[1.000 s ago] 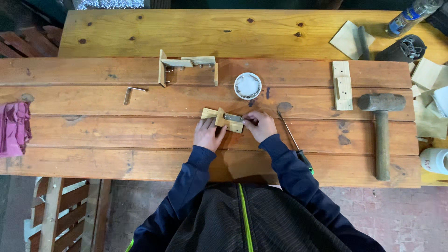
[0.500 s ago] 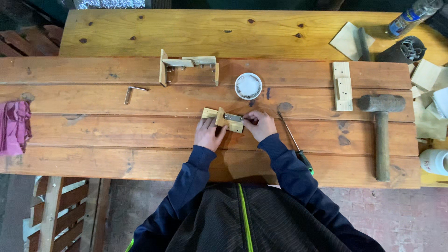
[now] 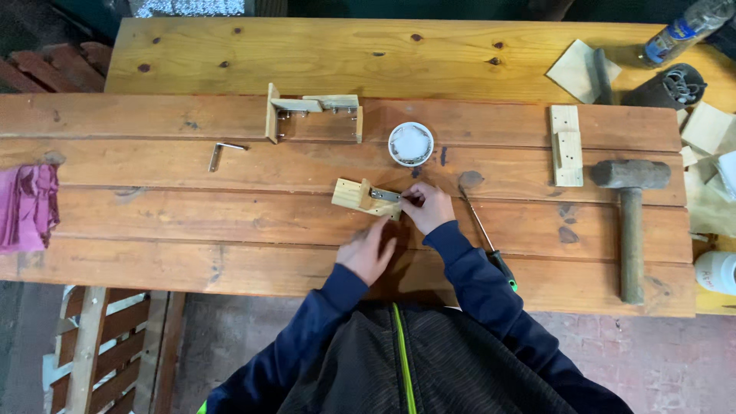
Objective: The person assembles small wooden blocks with metal brackets on a workbench. They place brackets onto the blocks, insert screws, and tighten them with a screwdriver. The person repeats this process for multiple blocks, stacking completed units on the table.
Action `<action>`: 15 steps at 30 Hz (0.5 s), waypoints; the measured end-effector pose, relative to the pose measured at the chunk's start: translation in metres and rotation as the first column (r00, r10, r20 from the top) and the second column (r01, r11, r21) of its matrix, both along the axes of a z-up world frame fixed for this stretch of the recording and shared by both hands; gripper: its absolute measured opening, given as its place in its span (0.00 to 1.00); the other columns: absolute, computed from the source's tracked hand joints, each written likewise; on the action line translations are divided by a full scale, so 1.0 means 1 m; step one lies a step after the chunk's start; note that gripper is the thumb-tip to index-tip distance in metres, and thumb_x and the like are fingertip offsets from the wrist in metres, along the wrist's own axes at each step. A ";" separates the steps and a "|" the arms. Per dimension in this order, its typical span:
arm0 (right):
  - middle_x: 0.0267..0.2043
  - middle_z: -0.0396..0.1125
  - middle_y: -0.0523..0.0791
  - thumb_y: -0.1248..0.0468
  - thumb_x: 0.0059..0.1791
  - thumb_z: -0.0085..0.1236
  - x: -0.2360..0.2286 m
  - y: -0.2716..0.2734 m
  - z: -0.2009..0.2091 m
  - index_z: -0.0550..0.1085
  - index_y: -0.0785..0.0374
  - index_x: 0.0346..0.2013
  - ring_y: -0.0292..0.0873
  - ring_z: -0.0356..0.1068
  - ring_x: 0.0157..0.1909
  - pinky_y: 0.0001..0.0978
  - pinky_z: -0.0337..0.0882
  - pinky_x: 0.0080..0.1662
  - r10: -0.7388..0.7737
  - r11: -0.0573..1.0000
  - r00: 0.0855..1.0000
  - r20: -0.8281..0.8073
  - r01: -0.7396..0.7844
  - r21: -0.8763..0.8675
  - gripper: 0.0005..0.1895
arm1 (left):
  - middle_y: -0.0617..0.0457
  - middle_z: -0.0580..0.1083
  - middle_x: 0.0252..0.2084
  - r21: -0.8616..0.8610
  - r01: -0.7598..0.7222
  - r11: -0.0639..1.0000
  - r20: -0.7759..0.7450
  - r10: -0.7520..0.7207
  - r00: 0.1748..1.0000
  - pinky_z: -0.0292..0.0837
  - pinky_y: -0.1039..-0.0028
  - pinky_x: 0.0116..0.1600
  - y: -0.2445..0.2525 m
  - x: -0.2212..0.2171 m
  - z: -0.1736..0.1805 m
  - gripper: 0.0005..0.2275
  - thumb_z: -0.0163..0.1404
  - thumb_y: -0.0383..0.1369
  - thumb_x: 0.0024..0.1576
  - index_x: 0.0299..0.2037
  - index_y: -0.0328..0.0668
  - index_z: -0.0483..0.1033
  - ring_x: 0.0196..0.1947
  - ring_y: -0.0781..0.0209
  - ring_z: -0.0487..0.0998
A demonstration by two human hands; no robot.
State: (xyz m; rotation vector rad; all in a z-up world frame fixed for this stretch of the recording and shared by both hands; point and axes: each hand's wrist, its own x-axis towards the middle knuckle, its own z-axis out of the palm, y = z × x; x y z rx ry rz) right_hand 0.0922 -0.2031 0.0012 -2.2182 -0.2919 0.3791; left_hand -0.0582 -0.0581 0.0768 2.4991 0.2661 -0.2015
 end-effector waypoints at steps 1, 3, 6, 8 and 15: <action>0.38 0.76 0.43 0.54 0.45 0.68 0.000 0.000 -0.004 0.80 0.52 0.36 0.44 0.73 0.44 0.38 0.75 0.50 0.005 1.000 1.000 0.000 -0.005 0.000 0.09 | 0.44 0.79 0.48 0.000 -0.005 1.000 0.000 0.005 1.000 0.79 0.51 0.48 -0.001 0.007 -0.002 0.22 0.42 0.51 0.63 0.66 0.61 0.61 0.49 0.41 0.80; 0.36 0.76 0.43 0.55 0.45 0.68 0.002 0.000 -0.010 0.80 0.50 0.35 0.44 0.73 0.42 0.39 0.75 0.48 0.023 1.000 0.999 0.042 -0.023 -0.010 0.08 | 0.42 0.80 0.30 0.199 0.044 0.979 -0.015 -0.041 0.999 0.81 0.50 0.42 -0.004 0.022 -0.006 0.24 0.36 0.49 0.66 0.72 0.62 0.51 0.36 0.39 0.84; 0.35 0.76 0.45 0.56 0.44 0.68 0.002 0.000 -0.008 0.80 0.53 0.34 0.47 0.73 0.41 0.41 0.76 0.47 0.031 1.000 0.996 0.085 -0.030 -0.009 0.08 | 0.44 0.80 0.30 0.271 0.046 0.961 -0.036 -0.038 0.999 0.81 0.50 0.40 -0.004 0.033 -0.016 0.24 0.35 0.49 0.64 0.71 0.65 0.54 0.35 0.41 0.85; 0.35 0.76 0.45 0.56 0.44 0.69 0.002 0.000 -0.006 0.80 0.53 0.33 0.48 0.73 0.41 0.43 0.76 0.46 0.046 0.999 0.994 0.099 -0.047 0.010 0.08 | 0.44 0.79 0.27 0.318 0.000 0.948 0.051 -0.017 0.999 0.81 0.50 0.37 -0.005 0.032 -0.034 0.23 0.38 0.49 0.63 0.70 0.65 0.58 0.32 0.41 0.84; 0.35 0.77 0.42 0.58 0.45 0.67 0.002 -0.004 0.001 0.80 0.52 0.32 0.45 0.73 0.42 0.38 0.75 0.47 0.061 0.997 0.993 0.101 -0.065 0.042 0.05 | 0.46 0.76 0.21 0.401 -0.093 0.911 0.341 -0.054 0.938 0.80 0.53 0.28 -0.004 0.029 -0.070 0.26 0.45 0.48 0.60 0.71 0.61 0.61 0.25 0.46 0.82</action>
